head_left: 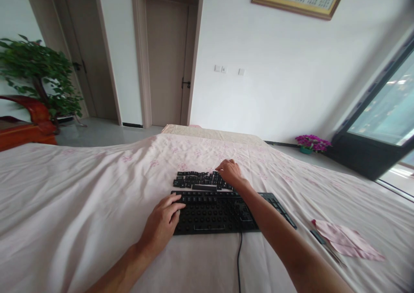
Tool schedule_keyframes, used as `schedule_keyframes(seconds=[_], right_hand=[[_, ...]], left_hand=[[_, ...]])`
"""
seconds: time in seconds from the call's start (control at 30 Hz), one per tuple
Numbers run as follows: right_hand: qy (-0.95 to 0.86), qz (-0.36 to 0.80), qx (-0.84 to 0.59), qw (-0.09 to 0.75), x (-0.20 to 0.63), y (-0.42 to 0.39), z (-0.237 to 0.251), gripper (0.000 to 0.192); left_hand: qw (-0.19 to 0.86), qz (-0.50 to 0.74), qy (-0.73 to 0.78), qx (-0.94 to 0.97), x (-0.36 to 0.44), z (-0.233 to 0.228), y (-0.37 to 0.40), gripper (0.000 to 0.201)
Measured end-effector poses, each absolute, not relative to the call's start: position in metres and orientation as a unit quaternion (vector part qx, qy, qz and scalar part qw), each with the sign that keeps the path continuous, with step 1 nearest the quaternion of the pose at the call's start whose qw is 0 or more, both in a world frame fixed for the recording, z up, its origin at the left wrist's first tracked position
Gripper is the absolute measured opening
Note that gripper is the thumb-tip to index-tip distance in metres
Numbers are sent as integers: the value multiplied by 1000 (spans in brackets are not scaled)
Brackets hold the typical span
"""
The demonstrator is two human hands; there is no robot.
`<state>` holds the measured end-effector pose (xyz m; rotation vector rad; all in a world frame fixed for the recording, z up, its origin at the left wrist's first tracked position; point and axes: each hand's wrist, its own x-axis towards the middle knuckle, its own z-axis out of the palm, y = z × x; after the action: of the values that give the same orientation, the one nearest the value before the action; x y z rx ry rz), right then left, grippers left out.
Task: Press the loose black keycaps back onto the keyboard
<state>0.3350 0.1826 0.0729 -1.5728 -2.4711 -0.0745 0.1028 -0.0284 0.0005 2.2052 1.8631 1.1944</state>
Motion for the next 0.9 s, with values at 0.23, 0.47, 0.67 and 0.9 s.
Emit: schedule_keyframes(seconds=[0.23,0.47,0.67,0.9], right_hand=[[-839,-29,-539,60,319,211,61,19],[-839,-37,-543,23,307,220,59,20],[-844,-34,-536,-8,302,223,60,18],[-846,-35,-532,6,300,217,63,18]], left_hand=[[9,384,598,703,103,1,-29,34],[21,386,599,702,102,-1,-27,34],[25,386,600,700,102,0,-28,34],[26,370,604,706,102,0,-28,34]])
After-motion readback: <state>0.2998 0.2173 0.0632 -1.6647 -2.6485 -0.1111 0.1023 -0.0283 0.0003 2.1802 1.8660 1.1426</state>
